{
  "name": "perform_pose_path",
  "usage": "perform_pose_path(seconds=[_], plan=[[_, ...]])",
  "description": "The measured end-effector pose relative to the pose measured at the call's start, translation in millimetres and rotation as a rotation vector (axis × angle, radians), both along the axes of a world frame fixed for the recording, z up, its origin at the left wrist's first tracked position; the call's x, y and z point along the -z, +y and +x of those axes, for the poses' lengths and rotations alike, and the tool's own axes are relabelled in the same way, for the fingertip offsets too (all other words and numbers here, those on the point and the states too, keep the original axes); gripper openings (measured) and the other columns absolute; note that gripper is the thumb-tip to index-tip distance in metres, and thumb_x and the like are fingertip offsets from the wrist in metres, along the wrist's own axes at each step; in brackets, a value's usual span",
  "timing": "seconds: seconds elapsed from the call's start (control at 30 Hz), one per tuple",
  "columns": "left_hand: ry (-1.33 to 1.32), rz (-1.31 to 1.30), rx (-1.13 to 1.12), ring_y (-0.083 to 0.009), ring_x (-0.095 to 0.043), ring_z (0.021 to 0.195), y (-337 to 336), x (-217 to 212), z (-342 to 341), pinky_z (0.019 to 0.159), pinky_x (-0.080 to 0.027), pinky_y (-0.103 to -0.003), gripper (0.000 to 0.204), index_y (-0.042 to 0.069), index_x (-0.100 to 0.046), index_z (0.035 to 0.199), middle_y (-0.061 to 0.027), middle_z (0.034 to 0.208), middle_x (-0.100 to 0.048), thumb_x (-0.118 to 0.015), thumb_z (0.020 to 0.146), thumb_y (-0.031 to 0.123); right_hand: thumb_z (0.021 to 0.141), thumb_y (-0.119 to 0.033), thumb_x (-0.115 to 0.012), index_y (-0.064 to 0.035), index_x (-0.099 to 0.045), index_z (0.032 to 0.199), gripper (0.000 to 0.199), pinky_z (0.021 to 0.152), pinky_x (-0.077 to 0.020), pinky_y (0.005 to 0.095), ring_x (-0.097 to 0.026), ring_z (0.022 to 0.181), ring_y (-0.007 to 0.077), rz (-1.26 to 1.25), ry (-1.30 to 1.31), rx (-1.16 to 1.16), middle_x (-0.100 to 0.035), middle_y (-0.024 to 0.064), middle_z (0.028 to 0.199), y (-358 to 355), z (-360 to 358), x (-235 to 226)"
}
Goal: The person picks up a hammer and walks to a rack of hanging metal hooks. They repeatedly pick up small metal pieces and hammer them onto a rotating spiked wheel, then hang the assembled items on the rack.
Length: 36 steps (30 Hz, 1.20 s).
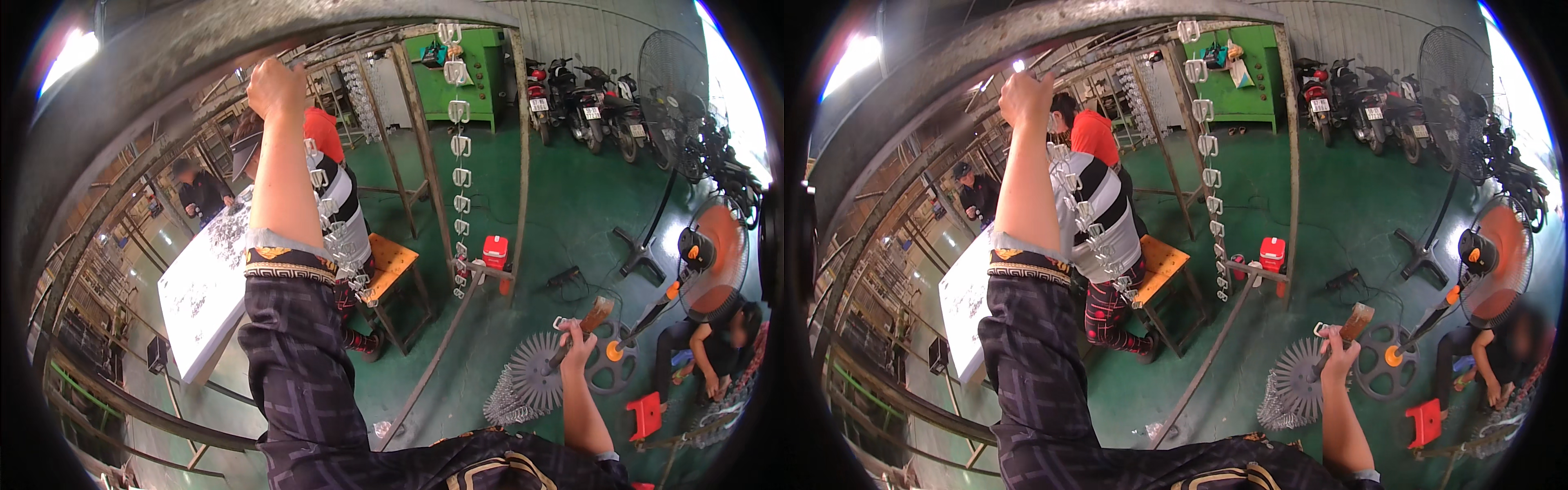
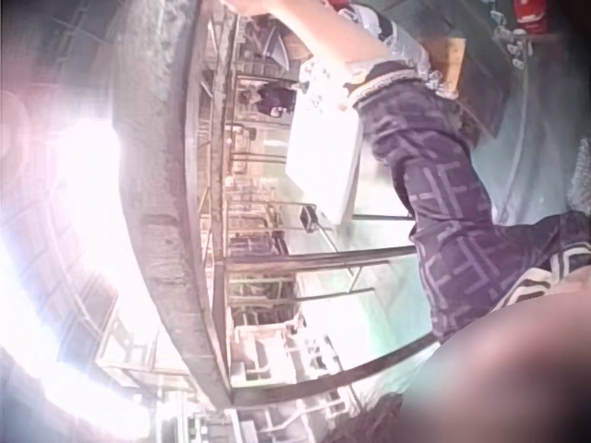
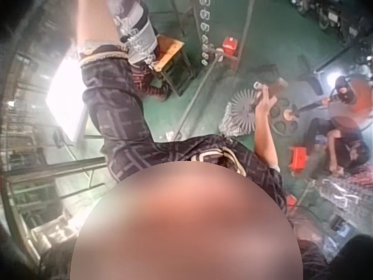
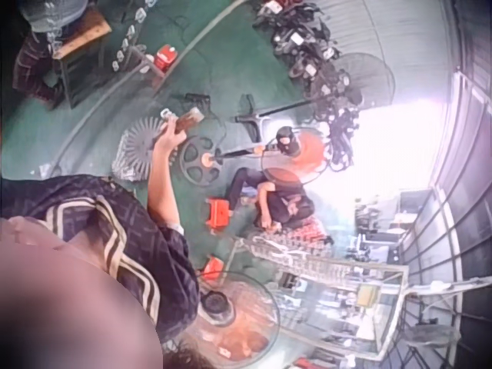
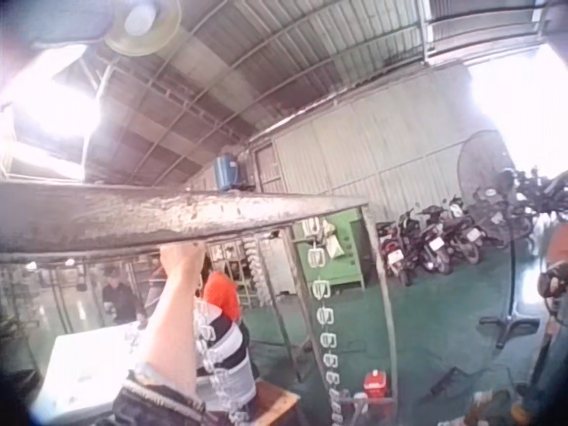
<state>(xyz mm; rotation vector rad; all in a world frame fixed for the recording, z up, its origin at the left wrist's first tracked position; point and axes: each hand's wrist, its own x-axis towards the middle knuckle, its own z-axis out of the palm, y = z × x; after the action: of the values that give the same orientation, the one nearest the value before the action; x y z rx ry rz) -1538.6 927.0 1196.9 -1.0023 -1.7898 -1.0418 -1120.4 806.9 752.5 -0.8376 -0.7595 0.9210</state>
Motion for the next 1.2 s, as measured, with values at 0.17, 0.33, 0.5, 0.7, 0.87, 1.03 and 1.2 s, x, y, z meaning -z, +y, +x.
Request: perform_pose_path(seconds=[0.17,0.33,0.5,0.7,0.87,1.03,1.2], plan=[[-0.026,0.045,-0.004,-0.0309,-0.061,0.091,9,-6,-4,0.079,-0.049,-0.041,0.024,0.014,-0.068,0.090,-0.0130,0.096,-0.064,-0.060,0.074,0.030,0.081,-0.013,-0.058,0.0025,-0.055,0.080,0.016,0.044,-0.0346,0.0217,-0.046,0.046,0.0092,0.020,-0.013,0.012,-0.060,0.0099,0.071,0,9,0],[-0.075,-0.019,-0.030,-0.0339,-0.060,0.094,4,-12,-3,0.078,-0.049,-0.041,0.031,0.014,-0.063,0.101,-0.0168,0.100,-0.062,-0.058,0.076,0.032,0.081,-0.013,-0.057,0.0025,-0.055,0.078,0.016,0.043,-0.0342,0.0217,-0.045,0.045,0.0090,0.018,0.003,0.008,-0.060,0.0096,0.071,4,13,0],[-0.099,0.057,-0.017,-0.0284,-0.062,0.088,-4,-16,-11,0.076,-0.049,-0.038,0.031,0.025,-0.069,0.092,-0.0093,0.093,-0.065,-0.067,0.069,0.046,0.082,-0.013,-0.057,0.0033,-0.055,0.079,0.017,0.045,-0.0338,0.0213,-0.044,0.045,0.0089,-0.013,-0.027,0.025,-0.060,0.0094,0.072,3,5,-3],[0.133,0.066,0.518,-0.0149,-0.061,0.062,31,-16,-17,0.058,-0.048,-0.029,0.022,0.007,-0.069,0.080,-0.0087,0.071,-0.066,-0.074,0.066,0.023,0.084,-0.014,-0.053,0.0043,-0.057,0.083,0.019,0.047,-0.0321,0.0204,-0.044,0.049,0.0075,0.014,-0.033,-0.012,-0.059,0.0083,0.076,2,21,15],[0.061,0.100,0.648,-0.0281,-0.064,0.067,-7,7,14,0.066,-0.048,-0.037,0.027,0.005,-0.069,0.081,-0.0142,0.071,-0.065,-0.067,0.072,0.031,0.086,-0.017,-0.051,0.0065,-0.058,0.080,0.026,0.048,-0.0310,0.0200,-0.042,0.050,0.0073,0.026,-0.033,-0.068,-0.057,0.0075,0.079,5,19,18],[-0.147,0.037,0.975,-0.0235,-0.064,0.064,-38,24,29,0.061,-0.047,-0.032,0.018,0.004,-0.069,0.084,-0.0122,0.073,-0.067,-0.069,0.071,0.017,0.087,-0.018,-0.051,0.0061,-0.059,0.081,0.026,0.049,-0.0310,0.0200,-0.042,0.051,0.0070,0.022,-0.044,-0.090,-0.057,0.0071,0.079,6,19,21],[-0.252,0.126,1.136,-0.0089,-0.057,0.060,-57,62,44,0.057,-0.046,-0.025,0.012,0.000,-0.067,0.075,-0.0066,0.067,-0.064,-0.072,0.067,0.006,0.087,-0.018,-0.050,0.0053,-0.059,0.081,0.026,0.049,-0.0307,0.0204,-0.042,0.052,0.0073,0.043,-0.081,-0.091,-0.058,0.0065,0.080,3,20,18]])
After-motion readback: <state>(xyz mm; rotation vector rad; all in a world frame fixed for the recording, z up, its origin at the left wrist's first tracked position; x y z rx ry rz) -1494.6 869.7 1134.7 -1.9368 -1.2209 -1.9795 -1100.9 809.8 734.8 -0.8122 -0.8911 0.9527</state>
